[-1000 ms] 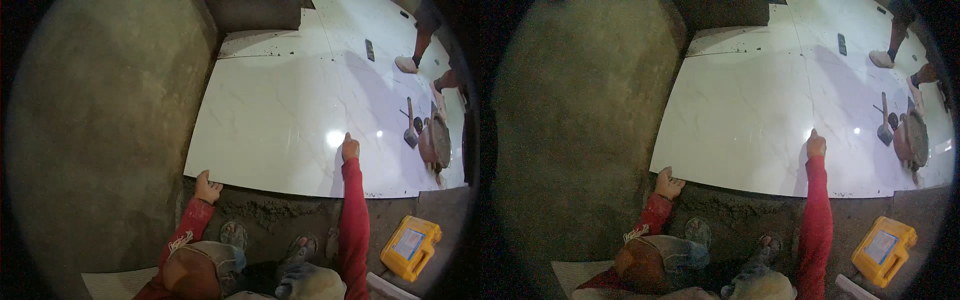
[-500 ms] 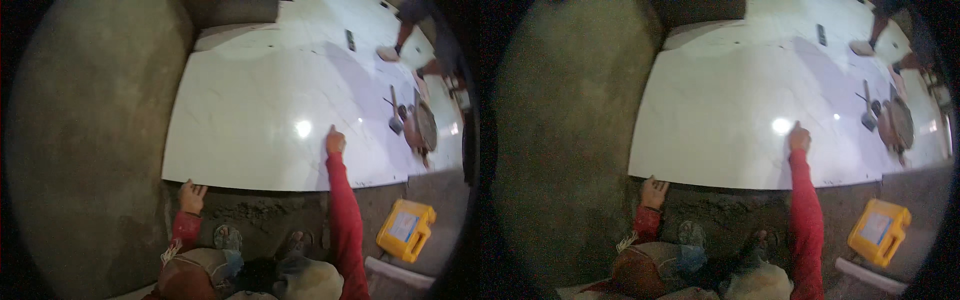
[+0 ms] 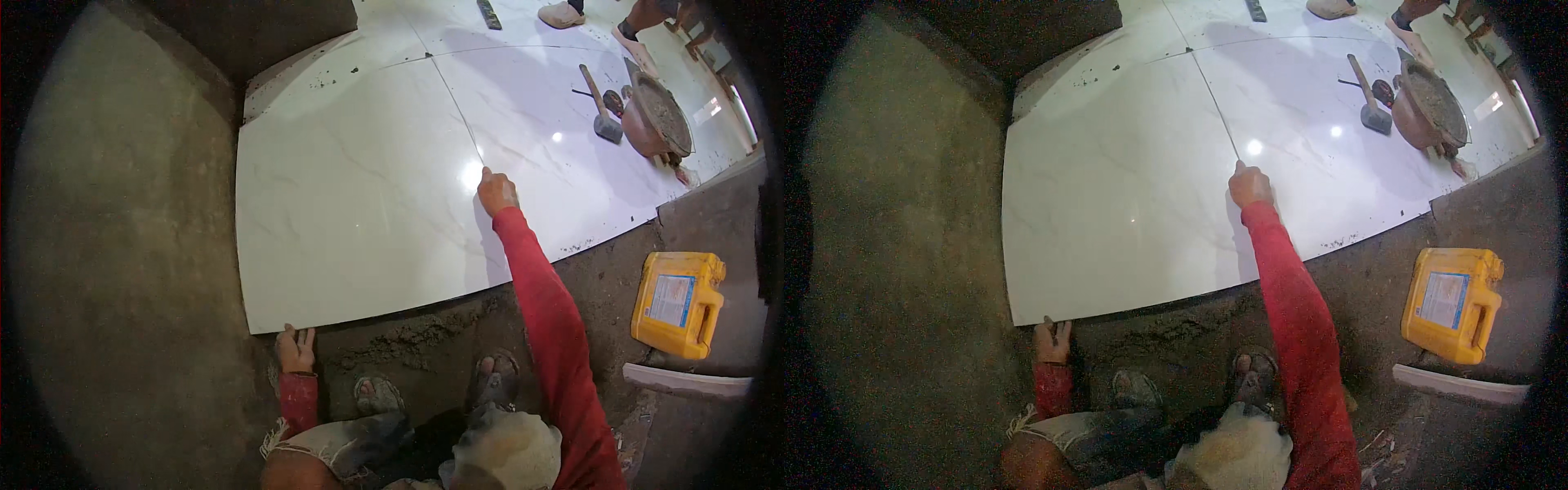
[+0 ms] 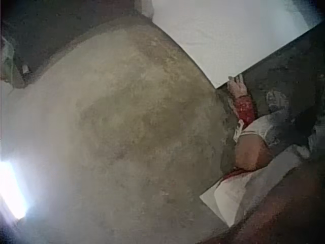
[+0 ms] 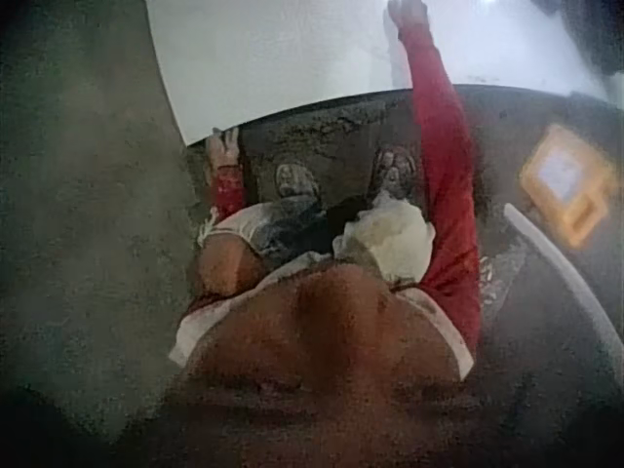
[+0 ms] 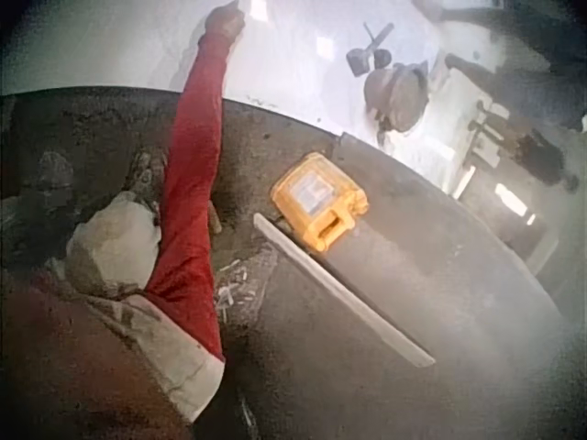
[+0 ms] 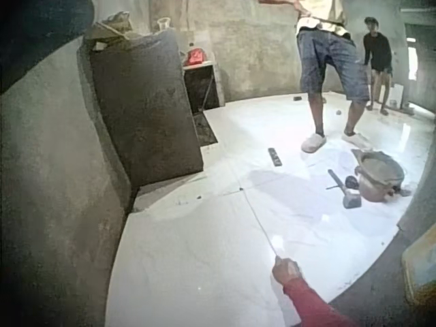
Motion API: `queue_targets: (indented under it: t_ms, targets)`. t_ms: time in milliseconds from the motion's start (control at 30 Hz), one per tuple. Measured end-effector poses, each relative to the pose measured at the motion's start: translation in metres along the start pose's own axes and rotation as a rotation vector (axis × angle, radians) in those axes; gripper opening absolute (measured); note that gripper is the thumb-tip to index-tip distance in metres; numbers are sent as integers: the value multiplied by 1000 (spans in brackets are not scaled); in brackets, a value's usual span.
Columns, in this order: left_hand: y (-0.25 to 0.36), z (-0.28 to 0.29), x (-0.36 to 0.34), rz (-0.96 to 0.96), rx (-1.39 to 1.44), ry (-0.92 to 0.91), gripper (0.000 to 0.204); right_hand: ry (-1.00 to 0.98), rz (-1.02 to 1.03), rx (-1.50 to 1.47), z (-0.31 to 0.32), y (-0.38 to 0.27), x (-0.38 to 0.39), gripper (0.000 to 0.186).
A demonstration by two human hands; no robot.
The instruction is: The person places a large white tile onto a surface prepared with mortar, inserts plastic spacers between the tiles, and taps the surface with a rubber mallet. Then, the person uses a trowel to spread mortar across the back of another tile.
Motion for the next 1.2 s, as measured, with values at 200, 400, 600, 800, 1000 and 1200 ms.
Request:
queue_targets:
  t_ms: [200,400,600,800,1000,1200]
  targets:
    - [-2,32,-32,111,147,24,30,0,-100,-112,13,-12,-8,49]
    - [-13,52,-54,40,-146,-148,35,-55,46,110,40,-22,-1,45]
    - [9,41,-26,62,-528,-200,39,34,368,425,86,-37,-43,25]
    - [134,-37,31,-430,-988,-299,36,103,351,-23,53,16,-103,33]
    - [73,-55,30,-592,-949,-287,22,440,4,-114,0,-44,-46,31]
    - [4,-58,48,-373,-927,-562,26,510,83,93,-9,-46,-55,15]
Point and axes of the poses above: each hand's wrist, its own x-axis away from the middle knuckle, its own z-axis out of the back of the hand, y = z × x, the point moved 2 cm from there along -x, towards the middle knuckle, and after that the axes turned 3 degrees about x, right-handed, at the moved point
